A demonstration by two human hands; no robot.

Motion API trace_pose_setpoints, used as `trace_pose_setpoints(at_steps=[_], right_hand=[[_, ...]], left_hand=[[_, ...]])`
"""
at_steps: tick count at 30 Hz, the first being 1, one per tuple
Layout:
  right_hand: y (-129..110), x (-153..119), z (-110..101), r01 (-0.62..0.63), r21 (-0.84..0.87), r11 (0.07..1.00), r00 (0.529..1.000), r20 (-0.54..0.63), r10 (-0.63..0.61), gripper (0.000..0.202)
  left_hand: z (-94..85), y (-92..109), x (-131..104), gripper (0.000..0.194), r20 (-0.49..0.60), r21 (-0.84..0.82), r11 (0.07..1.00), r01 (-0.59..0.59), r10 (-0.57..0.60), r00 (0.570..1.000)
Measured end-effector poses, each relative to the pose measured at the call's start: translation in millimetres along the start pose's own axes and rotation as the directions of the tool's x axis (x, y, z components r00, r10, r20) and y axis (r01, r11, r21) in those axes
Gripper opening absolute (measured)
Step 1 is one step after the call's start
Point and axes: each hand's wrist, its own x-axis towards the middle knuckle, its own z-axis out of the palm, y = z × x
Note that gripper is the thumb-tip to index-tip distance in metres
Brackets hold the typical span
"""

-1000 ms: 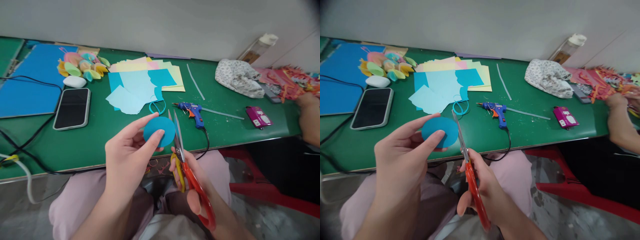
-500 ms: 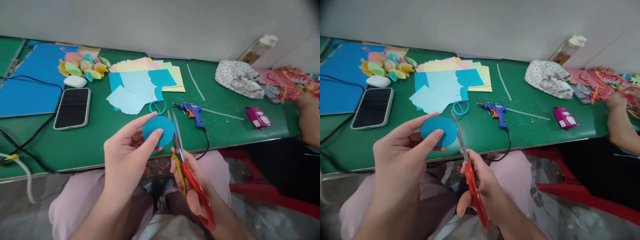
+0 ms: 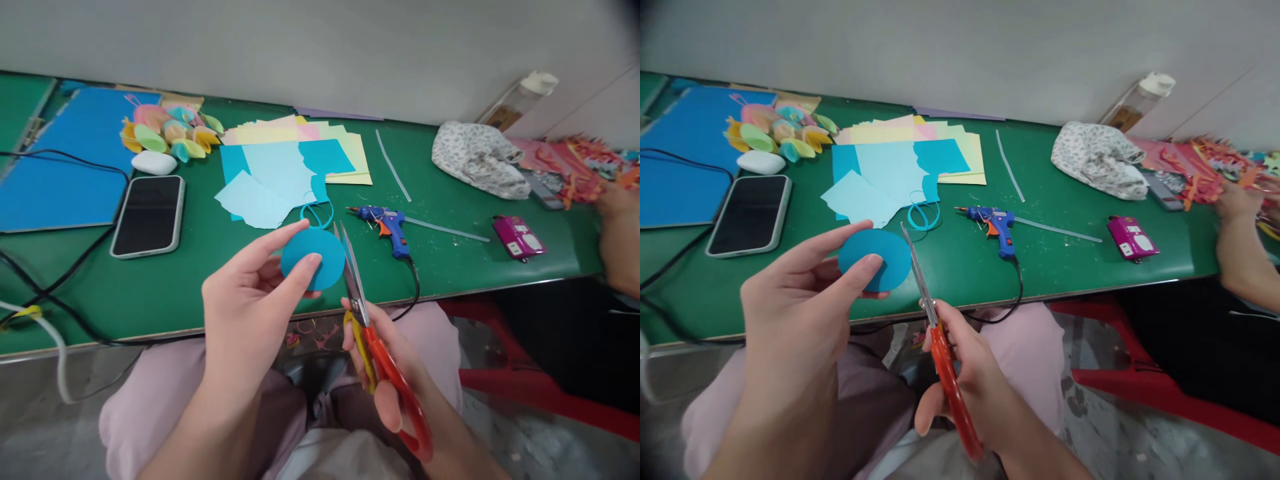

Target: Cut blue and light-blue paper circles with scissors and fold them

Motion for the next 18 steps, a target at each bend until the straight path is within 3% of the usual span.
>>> trace_pose_setpoints(at_steps=[7, 18], right_hand=[[-10, 0, 2, -0.057, 0.015, 0.998, 0.998, -0.017, 0.057, 0.052], [-12, 2, 2, -0.159, -0.051, 0.986, 0.985, -0.076, 0.155, 0.057]], left_hand=[[0.6, 0, 1, 0.031, -0.032, 0.014, 1.0, -0.02, 0.02, 0.999], [-11.2, -13, 6, 0.034, 0.034, 0.066, 0.989, -0.134, 0.132, 0.991]])
